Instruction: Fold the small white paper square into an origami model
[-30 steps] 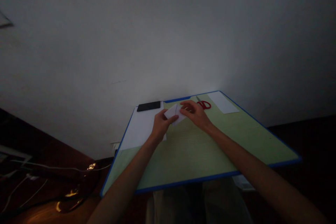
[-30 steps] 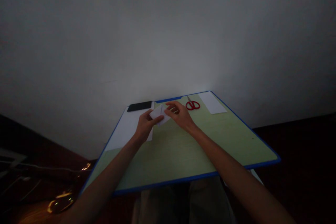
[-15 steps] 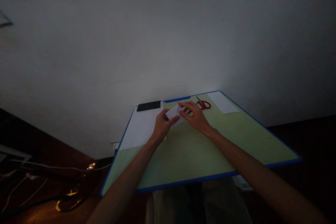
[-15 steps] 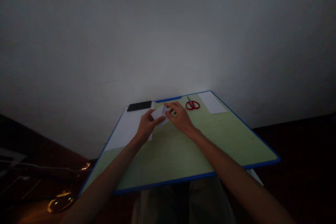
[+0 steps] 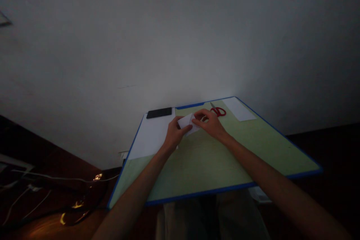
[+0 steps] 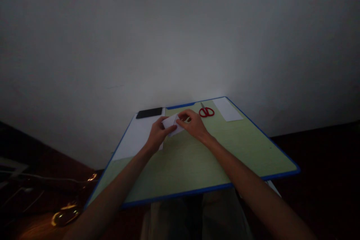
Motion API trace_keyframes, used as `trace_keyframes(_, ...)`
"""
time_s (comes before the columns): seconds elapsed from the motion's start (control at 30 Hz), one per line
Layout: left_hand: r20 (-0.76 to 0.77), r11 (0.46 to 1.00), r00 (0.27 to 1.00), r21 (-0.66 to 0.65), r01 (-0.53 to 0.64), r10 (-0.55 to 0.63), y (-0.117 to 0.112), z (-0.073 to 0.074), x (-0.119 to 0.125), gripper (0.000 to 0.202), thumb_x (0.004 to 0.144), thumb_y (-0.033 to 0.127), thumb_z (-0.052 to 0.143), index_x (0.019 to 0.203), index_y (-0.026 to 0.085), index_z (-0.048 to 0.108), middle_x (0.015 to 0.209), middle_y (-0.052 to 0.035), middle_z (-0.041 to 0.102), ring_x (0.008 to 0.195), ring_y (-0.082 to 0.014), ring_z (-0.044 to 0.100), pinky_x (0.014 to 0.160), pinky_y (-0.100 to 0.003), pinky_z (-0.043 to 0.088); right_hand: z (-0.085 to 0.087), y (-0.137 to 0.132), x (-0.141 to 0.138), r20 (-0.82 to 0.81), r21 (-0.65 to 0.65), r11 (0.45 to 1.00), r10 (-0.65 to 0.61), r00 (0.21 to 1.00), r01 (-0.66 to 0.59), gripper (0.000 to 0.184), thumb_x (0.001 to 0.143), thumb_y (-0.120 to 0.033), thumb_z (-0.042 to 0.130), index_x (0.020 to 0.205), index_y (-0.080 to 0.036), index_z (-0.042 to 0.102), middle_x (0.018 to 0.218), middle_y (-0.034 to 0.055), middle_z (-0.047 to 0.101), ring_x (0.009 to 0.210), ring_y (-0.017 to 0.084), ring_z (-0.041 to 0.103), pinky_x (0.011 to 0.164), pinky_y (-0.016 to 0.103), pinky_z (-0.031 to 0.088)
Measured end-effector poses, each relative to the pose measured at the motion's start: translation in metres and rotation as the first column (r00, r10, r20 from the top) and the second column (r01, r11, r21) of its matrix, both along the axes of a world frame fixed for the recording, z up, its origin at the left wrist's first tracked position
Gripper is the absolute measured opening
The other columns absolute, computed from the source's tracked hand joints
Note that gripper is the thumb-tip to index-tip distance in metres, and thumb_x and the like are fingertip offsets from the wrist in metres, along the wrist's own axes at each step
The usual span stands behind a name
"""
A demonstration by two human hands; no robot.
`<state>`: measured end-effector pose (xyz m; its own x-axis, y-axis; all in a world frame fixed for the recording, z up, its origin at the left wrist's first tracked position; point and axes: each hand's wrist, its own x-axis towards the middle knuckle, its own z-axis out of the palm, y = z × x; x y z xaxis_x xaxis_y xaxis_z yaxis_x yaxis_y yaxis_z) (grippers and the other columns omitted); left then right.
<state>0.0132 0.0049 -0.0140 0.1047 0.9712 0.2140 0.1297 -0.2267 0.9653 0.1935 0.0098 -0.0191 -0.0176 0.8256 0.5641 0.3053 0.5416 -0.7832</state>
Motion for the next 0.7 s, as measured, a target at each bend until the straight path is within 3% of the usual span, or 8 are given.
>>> trace_keyframes(0.13,0.035,0.999,0.999,-0.035,0.04,-0.039,0.0,-0.0022,-0.0002,0.056,0.063,0.027,0.084,0.111,0.015,0.059,0.079,-0.0029,0.07,0.067,-0.0171,0.066,0.059,-0.026,0.052,0.0032,-0.0009,0.0027,0.009,-0.004,0.999,0.042,0.999,-0.042,0.018,0.078,-0.023,0.073,0.095,-0.019,0.069,0.083,0.0022,0.072,0.077,0.017,0.067,0.067,0.029,0.048)
trace_keyframes(0.3,0.138,0.993,0.987,-0.077,0.093,-0.082,-0.0011,-0.0026,0.0007,0.078,0.063,0.023,0.083,0.13,0.018,0.044,0.079,-0.0034,0.071,0.062,-0.019,0.068,0.057,-0.031,0.058,0.0023,0.002,0.0069,0.065,0.011,0.997,0.081,0.995,-0.082,0.009,0.082,-0.024,0.069,0.088,-0.019,0.067,0.084,0.0027,0.071,0.077,0.017,0.066,0.068,0.03,0.047)
trace_keyframes(0.5,0.201,0.991,0.977,-0.099,0.089,-0.067,-0.0056,0.0022,0.0036,0.073,0.065,0.018,0.079,0.128,0.016,0.044,0.09,-0.0071,0.069,0.069,-0.0224,0.071,0.057,-0.039,0.063,0.0021,0.001,0.0102,0.215,0.151,0.982,0.076,0.974,-0.11,0.003,0.085,-0.021,0.067,0.088,-0.021,0.069,0.086,0.003,0.069,0.077,0.017,0.062,0.07,0.03,0.048)
trace_keyframes(0.7,0.212,0.99,0.975,-0.109,0.086,-0.062,-0.005,0.0014,0.0032,0.066,0.066,0.017,0.075,0.126,0.016,0.046,0.091,-0.0067,0.068,0.068,-0.0209,0.07,0.057,-0.039,0.064,0.0001,0.0025,0.0096,0.256,0.154,0.98,0.085,0.963,-0.127,0.012,0.087,-0.019,0.066,0.098,-0.02,0.07,0.09,0.0037,0.07,0.078,0.016,0.064,0.072,0.03,0.049)
